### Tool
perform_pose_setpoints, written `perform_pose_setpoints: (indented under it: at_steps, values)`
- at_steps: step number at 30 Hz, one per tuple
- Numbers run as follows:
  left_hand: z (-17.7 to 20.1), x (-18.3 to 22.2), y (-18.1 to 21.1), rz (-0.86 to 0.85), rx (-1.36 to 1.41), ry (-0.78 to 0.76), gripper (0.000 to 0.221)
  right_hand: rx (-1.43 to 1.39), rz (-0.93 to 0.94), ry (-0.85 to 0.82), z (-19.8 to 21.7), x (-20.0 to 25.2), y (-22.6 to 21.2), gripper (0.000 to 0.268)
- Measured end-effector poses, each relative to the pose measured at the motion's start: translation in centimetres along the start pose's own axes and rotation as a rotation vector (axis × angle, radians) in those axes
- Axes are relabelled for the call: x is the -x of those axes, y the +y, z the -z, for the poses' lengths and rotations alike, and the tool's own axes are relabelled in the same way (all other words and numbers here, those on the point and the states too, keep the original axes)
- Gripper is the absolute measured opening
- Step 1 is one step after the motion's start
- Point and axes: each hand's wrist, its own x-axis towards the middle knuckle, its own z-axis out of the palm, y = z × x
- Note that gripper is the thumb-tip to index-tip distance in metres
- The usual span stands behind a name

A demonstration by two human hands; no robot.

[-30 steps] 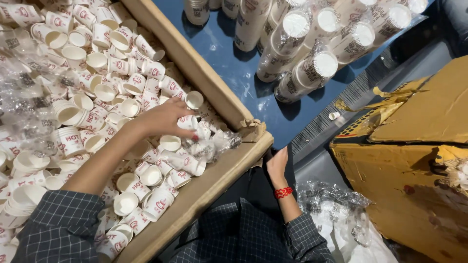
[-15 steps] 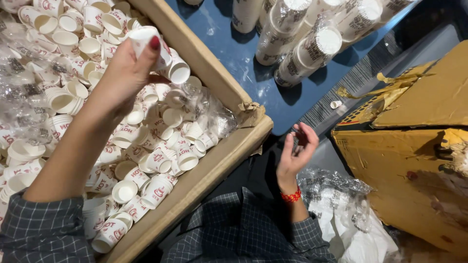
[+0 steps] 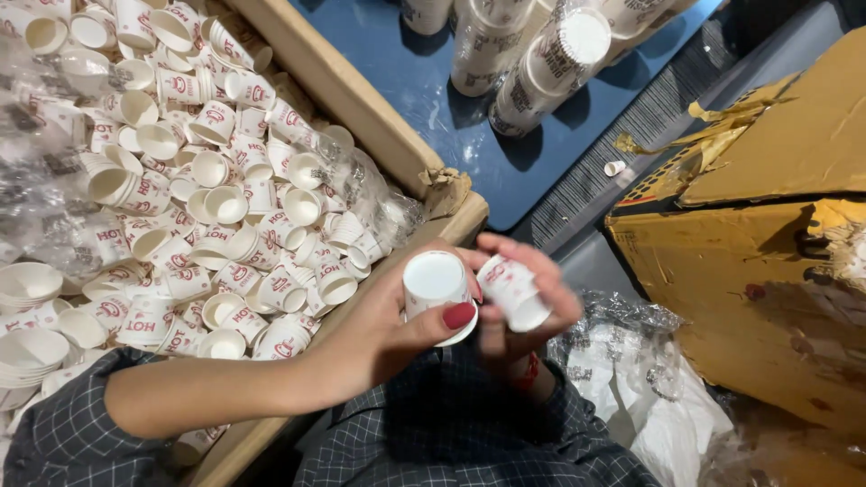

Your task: The person is sorting and stacking paper cups from large cardboard boxes and placing them into clear plastic sleeves for packaging.

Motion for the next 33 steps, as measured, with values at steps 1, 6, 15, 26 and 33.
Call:
perform_pose_setpoints:
  at_steps: [1, 6, 15, 26, 33]
  values:
    - [-0.2, -0.1, 0.7, 0.002, 0.001, -0.004, 0.05, 0.004, -0.001, 0.002, 0.3, -0.6, 0.5, 0.055]
    - [-0.5, -0.5, 1.5, 0.06, 0.021, 0.05, 0.062, 0.165, -0.314, -0.035, 1.3, -3.4, 3.7, 0.047]
    - [-1.1, -0.5, 1.6, -0.157, -0.674, 0.09, 0.045, 0.122, -0.212, 0.094, 2.3, -1.3, 0.2, 0.065]
    - [-1.0, -0.6, 0.1, -0.006, 0.035, -0.117, 0.078, 0.128, -0.092, 0.058, 1.3, -2.2, 1.0, 0.05]
    - [0.2, -0.5, 1.6, -0.044, 0.201, 0.003, 0.06, 0.439, -0.207, -0.091, 1.6, -3.9, 5.9, 0.037]
